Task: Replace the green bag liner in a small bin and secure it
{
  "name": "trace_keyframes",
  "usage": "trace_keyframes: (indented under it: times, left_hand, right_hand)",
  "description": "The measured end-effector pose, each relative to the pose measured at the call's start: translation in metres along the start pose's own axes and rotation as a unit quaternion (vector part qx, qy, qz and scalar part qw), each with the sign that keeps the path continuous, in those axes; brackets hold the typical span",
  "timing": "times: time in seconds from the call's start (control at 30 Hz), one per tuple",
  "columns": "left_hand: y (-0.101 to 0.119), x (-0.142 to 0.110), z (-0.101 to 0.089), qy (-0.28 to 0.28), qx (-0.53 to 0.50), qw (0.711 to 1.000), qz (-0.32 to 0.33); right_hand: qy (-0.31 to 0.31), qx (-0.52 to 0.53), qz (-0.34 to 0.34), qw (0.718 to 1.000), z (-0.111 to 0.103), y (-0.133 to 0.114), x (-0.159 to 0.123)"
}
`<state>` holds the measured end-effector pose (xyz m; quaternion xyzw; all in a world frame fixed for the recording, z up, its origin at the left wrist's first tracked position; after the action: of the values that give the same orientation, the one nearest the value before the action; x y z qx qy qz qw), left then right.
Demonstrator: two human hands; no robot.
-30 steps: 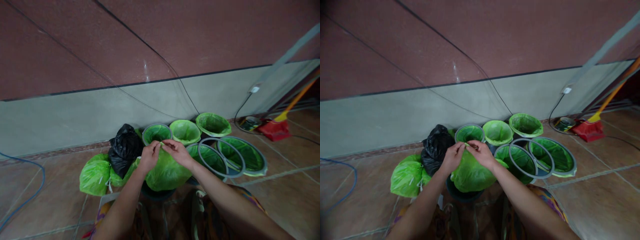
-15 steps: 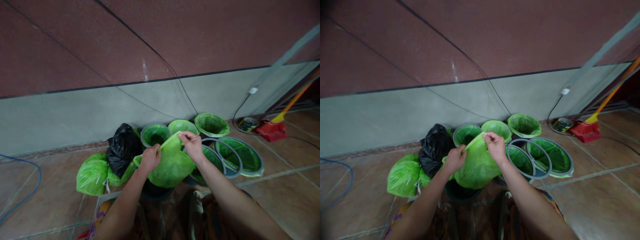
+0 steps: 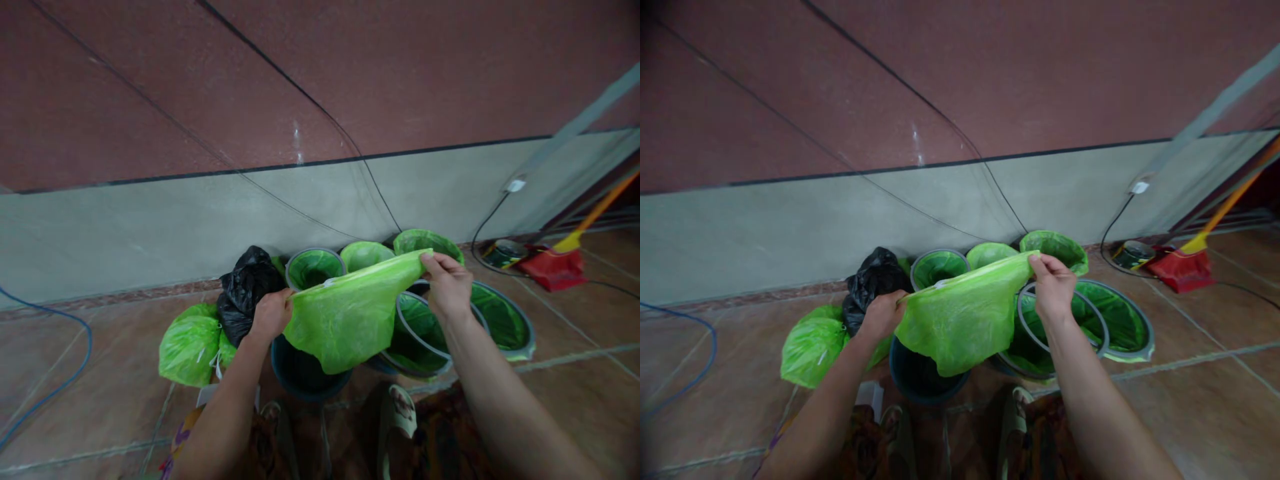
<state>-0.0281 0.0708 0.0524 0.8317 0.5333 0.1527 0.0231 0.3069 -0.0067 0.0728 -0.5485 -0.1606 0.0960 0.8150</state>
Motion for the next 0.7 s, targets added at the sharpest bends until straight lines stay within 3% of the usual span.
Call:
trace_keyframes:
  times: [0.2,0.33,0.7]
  left_hand:
    - [-0.016,-0.001,-0.004,0.018,-0.028,0.998,-0.062]
    - [-0.023,-0.002,-0.009,0.027,-0.036,0.993,-0.112]
    - [-0.034,-0.003,-0.005,0.008,0.005,0.988,-0.156]
  right_hand:
    - [0.048,-0.016,-0.004,0.999,-0.006,0.001,0.009]
    - [0.047,-0.012,0.0,0.999,-0.005,0.002,0.009]
    - [0.053,0.021,0.034,0.998,-0.003,-0.002,0.007]
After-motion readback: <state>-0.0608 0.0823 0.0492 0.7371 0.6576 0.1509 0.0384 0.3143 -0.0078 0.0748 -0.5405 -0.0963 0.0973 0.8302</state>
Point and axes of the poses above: each hand's wrist, its own x-axis towards the middle knuckle, its own z-axis out of the palm, y = z × x, the point moved 2 cm from there along x, towards the middle knuckle, and after that the axes turned 12 degrees about y, right-handed, at the moved point
